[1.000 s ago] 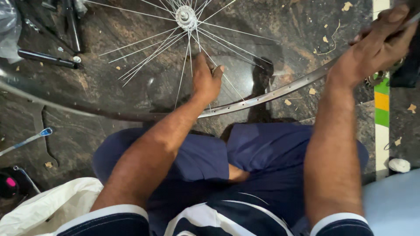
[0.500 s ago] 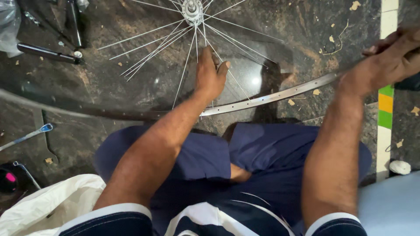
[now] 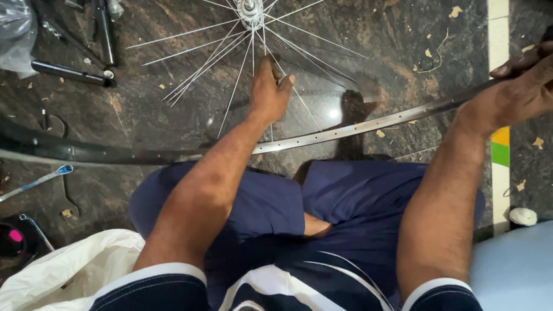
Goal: The person threads spokes through the hub of a bicycle rim and fastens them to the rim by hand.
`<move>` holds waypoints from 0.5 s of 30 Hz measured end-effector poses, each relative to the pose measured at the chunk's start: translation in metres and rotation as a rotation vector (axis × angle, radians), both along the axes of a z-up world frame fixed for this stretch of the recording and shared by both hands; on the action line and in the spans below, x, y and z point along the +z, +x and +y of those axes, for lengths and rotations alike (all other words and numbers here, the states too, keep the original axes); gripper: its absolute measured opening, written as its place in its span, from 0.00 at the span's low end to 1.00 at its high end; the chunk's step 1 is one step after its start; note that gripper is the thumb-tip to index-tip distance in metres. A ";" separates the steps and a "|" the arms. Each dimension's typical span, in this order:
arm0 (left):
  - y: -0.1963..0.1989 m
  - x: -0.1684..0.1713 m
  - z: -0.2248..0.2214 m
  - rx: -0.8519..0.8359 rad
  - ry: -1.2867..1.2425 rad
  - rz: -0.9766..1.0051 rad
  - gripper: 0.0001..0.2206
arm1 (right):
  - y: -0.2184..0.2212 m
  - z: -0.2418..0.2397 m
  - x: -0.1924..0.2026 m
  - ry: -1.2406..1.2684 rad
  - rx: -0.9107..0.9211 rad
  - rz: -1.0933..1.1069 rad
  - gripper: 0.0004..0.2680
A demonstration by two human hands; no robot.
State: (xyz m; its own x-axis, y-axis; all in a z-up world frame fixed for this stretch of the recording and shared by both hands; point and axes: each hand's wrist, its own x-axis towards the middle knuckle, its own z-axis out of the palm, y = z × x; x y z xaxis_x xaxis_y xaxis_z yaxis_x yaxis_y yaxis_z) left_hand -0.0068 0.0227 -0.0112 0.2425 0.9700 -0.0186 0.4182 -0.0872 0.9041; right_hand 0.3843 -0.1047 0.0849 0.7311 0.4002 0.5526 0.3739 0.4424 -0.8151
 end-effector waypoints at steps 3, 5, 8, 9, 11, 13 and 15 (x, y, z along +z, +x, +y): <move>-0.001 0.005 0.000 0.014 0.016 -0.049 0.27 | -0.002 0.001 0.003 -0.012 0.002 -0.089 0.16; -0.002 0.007 0.001 -0.020 -0.049 -0.012 0.28 | 0.000 0.003 0.004 -0.020 0.002 -0.176 0.17; -0.002 0.009 0.000 -0.025 -0.009 -0.030 0.27 | 0.001 0.002 0.002 -0.028 0.006 -0.214 0.17; -0.003 0.009 0.000 -0.026 -0.009 -0.030 0.27 | 0.001 0.002 0.002 -0.032 0.009 -0.203 0.17; -0.002 0.009 0.000 -0.023 0.023 -0.037 0.26 | 0.001 0.002 0.001 -0.035 0.009 -0.168 0.17; -0.003 0.009 0.000 -0.018 0.005 -0.041 0.26 | 0.001 0.002 0.002 -0.032 0.006 -0.145 0.17; -0.003 0.009 0.001 -0.011 -0.011 -0.045 0.26 | 0.000 0.003 0.005 -0.042 0.018 -0.155 0.16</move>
